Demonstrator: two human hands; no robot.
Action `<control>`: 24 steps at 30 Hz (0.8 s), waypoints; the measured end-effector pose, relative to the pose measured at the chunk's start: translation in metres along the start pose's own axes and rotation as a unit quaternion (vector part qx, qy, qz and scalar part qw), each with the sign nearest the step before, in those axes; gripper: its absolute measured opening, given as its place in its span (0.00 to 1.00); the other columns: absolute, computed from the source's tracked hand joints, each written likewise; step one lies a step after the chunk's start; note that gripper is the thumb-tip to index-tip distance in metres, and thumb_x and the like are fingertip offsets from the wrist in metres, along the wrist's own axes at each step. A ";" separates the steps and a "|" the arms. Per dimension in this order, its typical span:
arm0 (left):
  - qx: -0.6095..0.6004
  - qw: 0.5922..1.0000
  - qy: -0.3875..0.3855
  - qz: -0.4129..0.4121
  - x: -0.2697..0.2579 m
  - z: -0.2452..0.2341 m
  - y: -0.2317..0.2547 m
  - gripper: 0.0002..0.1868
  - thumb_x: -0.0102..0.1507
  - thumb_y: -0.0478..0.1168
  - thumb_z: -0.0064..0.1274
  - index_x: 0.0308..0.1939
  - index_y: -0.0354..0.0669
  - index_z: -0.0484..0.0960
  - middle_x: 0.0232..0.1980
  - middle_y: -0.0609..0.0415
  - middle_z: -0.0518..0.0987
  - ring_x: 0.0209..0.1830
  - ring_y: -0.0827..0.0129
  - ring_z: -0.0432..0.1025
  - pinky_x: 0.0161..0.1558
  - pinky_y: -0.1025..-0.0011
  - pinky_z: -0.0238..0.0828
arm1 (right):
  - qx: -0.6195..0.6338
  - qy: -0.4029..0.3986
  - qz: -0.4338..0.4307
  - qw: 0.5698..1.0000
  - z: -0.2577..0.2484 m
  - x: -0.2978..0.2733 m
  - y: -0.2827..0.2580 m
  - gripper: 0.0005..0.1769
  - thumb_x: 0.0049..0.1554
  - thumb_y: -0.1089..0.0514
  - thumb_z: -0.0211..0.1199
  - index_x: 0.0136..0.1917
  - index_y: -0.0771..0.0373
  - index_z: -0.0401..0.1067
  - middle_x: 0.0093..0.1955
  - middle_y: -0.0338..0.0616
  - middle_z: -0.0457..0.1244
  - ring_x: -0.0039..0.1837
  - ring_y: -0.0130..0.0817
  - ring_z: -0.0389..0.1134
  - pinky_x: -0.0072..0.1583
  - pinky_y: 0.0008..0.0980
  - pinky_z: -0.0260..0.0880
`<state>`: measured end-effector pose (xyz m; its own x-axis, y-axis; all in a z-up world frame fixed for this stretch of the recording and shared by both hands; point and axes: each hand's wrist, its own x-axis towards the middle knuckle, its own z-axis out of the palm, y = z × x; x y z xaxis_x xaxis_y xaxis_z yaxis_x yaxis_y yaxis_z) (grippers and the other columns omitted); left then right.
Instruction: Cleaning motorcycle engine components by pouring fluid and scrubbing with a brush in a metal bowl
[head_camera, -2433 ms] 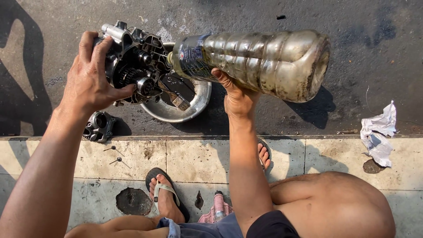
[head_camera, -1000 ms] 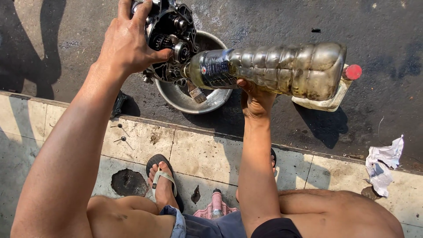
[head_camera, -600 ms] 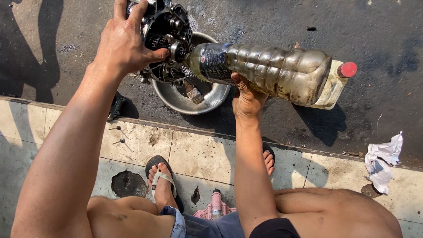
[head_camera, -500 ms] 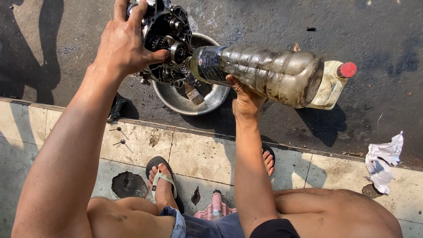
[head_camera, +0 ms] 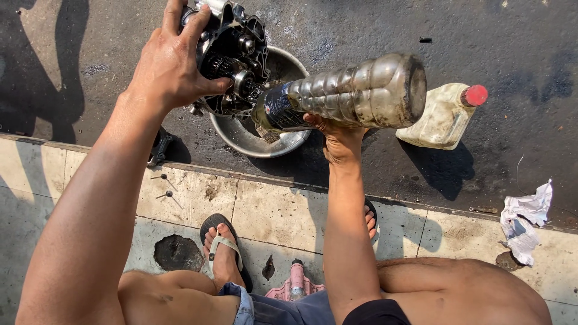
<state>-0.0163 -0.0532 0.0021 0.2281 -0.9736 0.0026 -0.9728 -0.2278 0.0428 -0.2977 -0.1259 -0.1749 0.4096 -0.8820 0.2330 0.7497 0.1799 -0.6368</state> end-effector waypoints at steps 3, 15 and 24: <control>0.009 1.000 0.010 0.010 -0.001 0.000 0.003 0.62 0.46 0.54 0.80 0.79 0.41 0.65 0.78 0.37 0.52 0.58 0.35 0.71 0.55 0.44 0.76 | 0.041 0.090 0.026 0.995 -0.019 -0.003 0.012 0.41 0.54 0.79 0.69 0.73 0.50 0.63 0.67 0.44 0.64 0.58 0.38 0.72 0.57 0.31 0.83; 0.043 0.999 0.000 0.001 0.009 -0.002 0.029 0.62 0.46 0.59 0.77 0.79 0.43 0.64 0.76 0.35 0.54 0.50 0.41 0.73 0.49 0.49 0.78 | 0.035 0.054 0.044 0.997 -0.026 -0.020 0.002 0.42 0.50 0.82 0.68 0.72 0.54 0.64 0.66 0.42 0.64 0.64 0.42 0.69 0.57 0.30 0.83; 0.074 0.997 0.005 0.009 0.025 -0.001 0.063 0.62 0.47 0.66 0.75 0.78 0.49 0.62 0.68 0.36 0.63 0.45 0.49 0.73 0.45 0.54 0.78 | -0.023 0.044 0.050 0.998 -0.033 -0.031 -0.012 0.42 0.49 0.81 0.69 0.72 0.56 0.65 0.66 0.44 0.64 0.64 0.43 0.69 0.58 0.33 0.82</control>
<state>-0.0718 -0.0924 0.0058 0.2095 -0.9777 0.0124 -0.9720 -0.2096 -0.1058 -0.3363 -0.1145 -0.1990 0.4316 -0.8963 0.1024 0.6826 0.2502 -0.6866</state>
